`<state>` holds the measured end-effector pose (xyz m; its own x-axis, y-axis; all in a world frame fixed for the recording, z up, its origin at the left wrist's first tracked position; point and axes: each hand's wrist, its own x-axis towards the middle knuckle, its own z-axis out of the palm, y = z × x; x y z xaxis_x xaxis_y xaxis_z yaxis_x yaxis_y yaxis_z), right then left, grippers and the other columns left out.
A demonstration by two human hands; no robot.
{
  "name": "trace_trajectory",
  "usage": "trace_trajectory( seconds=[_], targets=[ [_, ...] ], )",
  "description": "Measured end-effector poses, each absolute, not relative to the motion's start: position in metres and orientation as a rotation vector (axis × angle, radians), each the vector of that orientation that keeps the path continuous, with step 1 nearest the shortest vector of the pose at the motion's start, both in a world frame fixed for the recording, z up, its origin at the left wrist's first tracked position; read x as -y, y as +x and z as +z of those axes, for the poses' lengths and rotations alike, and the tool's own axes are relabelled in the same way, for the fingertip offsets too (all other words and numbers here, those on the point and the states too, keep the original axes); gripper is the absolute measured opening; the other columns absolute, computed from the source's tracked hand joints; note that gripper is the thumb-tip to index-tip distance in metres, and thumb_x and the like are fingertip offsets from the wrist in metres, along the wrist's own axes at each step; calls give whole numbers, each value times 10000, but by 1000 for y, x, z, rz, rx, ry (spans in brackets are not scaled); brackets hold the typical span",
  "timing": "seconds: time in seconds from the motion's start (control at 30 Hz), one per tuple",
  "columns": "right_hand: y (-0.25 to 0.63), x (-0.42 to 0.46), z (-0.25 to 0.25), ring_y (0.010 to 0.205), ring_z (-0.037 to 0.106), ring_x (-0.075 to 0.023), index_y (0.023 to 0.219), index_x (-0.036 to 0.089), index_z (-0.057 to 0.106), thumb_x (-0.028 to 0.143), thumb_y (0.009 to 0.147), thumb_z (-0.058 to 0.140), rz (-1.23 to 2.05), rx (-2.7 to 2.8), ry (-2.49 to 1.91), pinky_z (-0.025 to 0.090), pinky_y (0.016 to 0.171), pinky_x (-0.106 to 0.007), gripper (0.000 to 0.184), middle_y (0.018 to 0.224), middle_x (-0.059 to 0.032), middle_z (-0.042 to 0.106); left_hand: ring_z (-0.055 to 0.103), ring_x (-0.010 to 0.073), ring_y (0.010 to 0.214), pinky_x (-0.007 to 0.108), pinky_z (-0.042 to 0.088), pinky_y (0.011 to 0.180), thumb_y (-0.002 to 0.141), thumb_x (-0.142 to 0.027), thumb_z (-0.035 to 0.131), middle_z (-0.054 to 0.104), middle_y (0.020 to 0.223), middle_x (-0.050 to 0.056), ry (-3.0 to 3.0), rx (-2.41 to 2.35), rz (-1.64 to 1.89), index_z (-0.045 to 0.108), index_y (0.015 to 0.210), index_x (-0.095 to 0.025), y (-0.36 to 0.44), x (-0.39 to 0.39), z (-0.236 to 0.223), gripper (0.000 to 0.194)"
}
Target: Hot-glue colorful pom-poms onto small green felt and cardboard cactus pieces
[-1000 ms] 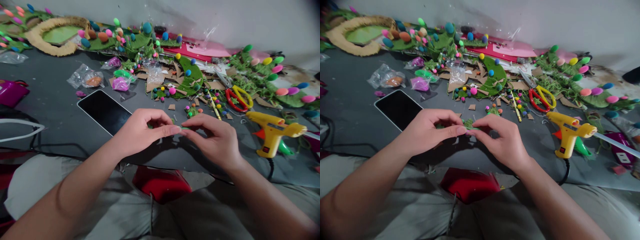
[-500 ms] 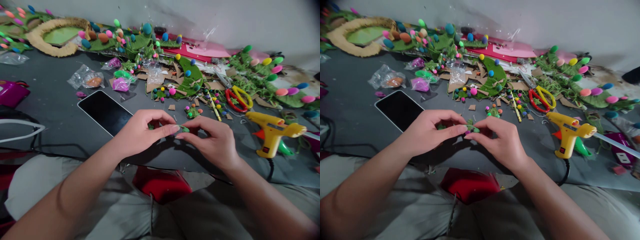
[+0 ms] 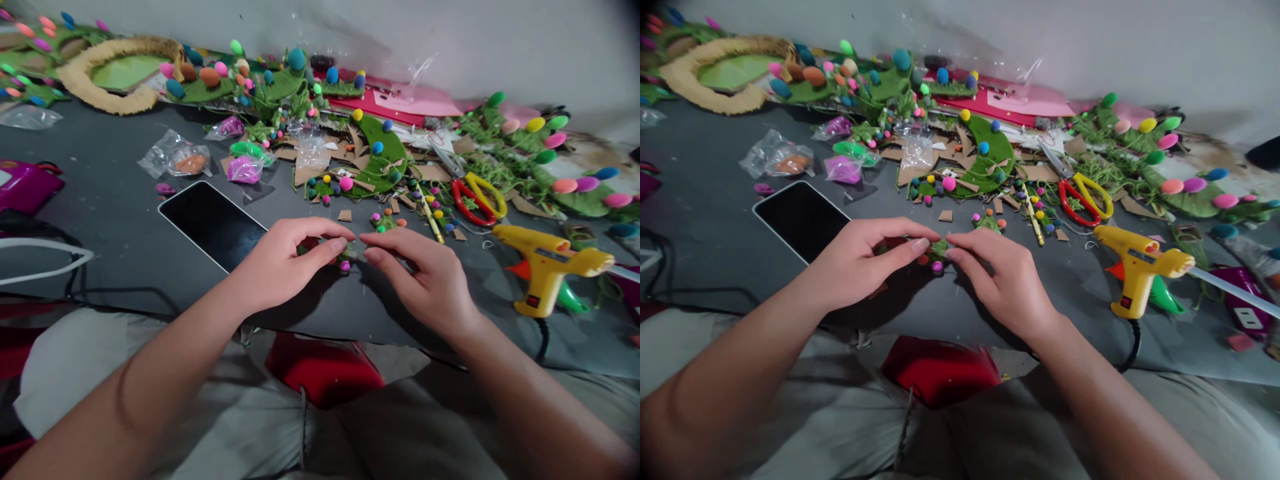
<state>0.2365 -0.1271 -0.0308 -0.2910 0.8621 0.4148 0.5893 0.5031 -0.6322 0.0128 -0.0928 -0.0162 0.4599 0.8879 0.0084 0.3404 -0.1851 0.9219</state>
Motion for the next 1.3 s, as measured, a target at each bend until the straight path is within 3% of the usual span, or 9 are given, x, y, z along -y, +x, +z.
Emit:
trace_trajectory(
  seconds=[0.1,0.2,0.37,0.53,0.73,0.9,1.0,1.13,1.3],
  targets=[
    [236,127,-30,715,682,-143,889,233,748,305,888,770,482,1995,-1253,532,664,-270,75,813,5,756,596,93,649,194,440,592,897,-396,744,754,829,2,1733,-1042,714,786,960,-191,12,93,-19,219],
    [236,127,-31,788,691,-149,949,225,725,267,899,752,468,1962,-1251,554,727,-271,71,879,-3,750,542,77,594,193,413,551,785,-392,852,733,788,-9,1728,-1061,712,771,912,-176,12,93,-21,263],
    [237,128,-30,907,738,-147,1170,242,703,219,1004,591,611,1941,-1287,574,830,-272,202,1036,-10,785,669,122,797,207,489,693,942,-351,693,787,959,26,1692,-1021,696,790,1078,-199,13,94,-19,226],
    [236,129,-27,659,676,-125,881,243,734,330,899,758,572,1963,-1293,539,629,-247,92,771,29,754,622,106,678,203,445,610,956,-400,671,756,805,8,1646,-987,693,788,927,-178,12,95,-20,252],
    [237,129,-30,938,738,-150,1168,229,707,232,992,610,574,1924,-1297,568,844,-262,201,1074,-19,780,658,117,761,198,464,657,957,-356,675,775,899,16,1720,-1017,721,797,1062,-205,12,93,-20,221],
    [237,130,-28,599,640,-106,859,243,730,347,938,708,574,1912,-1343,505,596,-234,132,684,48,711,584,89,602,195,422,552,999,-428,596,724,748,16,1657,-1053,698,774,892,-155,13,94,-16,344],
    [237,128,-30,719,674,-128,935,229,718,322,879,776,516,1879,-1343,544,694,-242,123,844,17,746,585,95,585,193,427,544,904,-404,734,706,680,-1,1675,-1053,712,779,842,-165,12,94,-15,251],
    [239,127,-33,931,735,-160,1200,242,687,248,1006,582,615,1866,-1330,569,855,-282,221,1089,-28,772,689,127,738,210,508,674,925,-334,705,788,926,33,1705,-1084,748,782,1083,-179,9,91,-15,235],
    [240,126,-33,683,673,-146,913,237,728,326,896,751,565,1897,-1365,548,656,-270,94,790,7,739,661,124,711,220,491,647,941,-367,673,779,925,27,1742,-1150,754,782,1069,-202,2,88,-12,235]
  ],
)
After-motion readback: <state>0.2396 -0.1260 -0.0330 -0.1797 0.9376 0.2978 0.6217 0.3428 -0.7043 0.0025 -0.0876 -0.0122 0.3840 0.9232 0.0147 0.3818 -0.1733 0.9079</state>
